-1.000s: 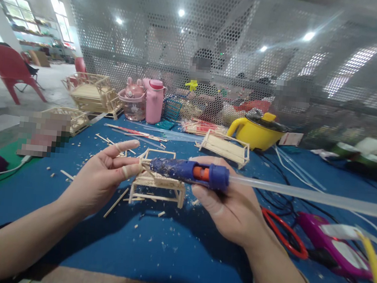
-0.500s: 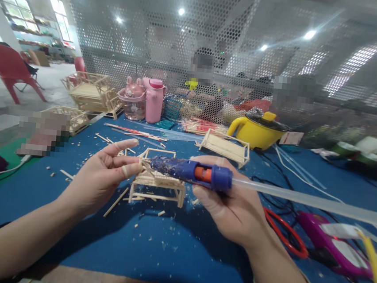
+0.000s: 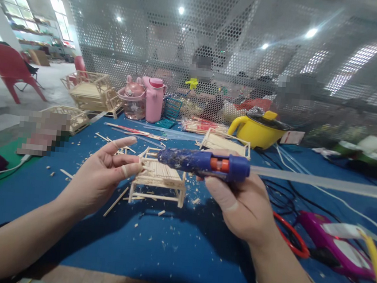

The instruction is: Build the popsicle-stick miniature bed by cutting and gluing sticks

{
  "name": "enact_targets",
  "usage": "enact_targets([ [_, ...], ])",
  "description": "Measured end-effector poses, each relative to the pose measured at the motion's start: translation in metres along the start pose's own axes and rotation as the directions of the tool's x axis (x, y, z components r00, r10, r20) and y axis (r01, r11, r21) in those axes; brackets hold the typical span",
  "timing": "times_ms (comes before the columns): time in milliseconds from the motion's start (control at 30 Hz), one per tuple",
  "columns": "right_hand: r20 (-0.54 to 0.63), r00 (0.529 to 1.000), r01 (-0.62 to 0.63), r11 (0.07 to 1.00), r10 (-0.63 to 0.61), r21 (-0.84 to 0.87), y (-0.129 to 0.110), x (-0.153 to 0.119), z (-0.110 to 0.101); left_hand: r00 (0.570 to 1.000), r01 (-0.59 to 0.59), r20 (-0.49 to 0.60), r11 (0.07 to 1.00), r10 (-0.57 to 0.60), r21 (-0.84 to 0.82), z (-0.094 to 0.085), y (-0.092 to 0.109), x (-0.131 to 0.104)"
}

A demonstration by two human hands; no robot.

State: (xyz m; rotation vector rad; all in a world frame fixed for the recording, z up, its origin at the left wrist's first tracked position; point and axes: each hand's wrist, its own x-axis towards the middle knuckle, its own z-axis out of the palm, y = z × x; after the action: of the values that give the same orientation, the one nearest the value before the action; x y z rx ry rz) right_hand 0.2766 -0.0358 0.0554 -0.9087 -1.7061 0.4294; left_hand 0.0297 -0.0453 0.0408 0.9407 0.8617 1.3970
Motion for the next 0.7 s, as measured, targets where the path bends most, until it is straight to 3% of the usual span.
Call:
enact_targets([
  [233, 0.070, 0.981, -0.192, 0.958, 0.181, 0.213, -0.009, 0.008, 0.012, 1.000, 0.008, 0.000, 1.000, -0.008, 0.004, 0.000, 0.001, -0.001],
  [500, 0.087, 0.959, -0.284, 0.897, 0.271, 0.340, -0.006, 0.013, 0.020, 1.000, -0.022, 0.002, 0.999, 0.022, -0.050, -0.003, -0.003, 0.000],
  [700, 0.099, 0.896, -0.425, 0.766, 0.434, 0.482, 0.002, 0.016, 0.033, 0.996, -0.057, 0.059, 0.997, 0.060, -0.050, -0.003, -0.004, 0.001],
])
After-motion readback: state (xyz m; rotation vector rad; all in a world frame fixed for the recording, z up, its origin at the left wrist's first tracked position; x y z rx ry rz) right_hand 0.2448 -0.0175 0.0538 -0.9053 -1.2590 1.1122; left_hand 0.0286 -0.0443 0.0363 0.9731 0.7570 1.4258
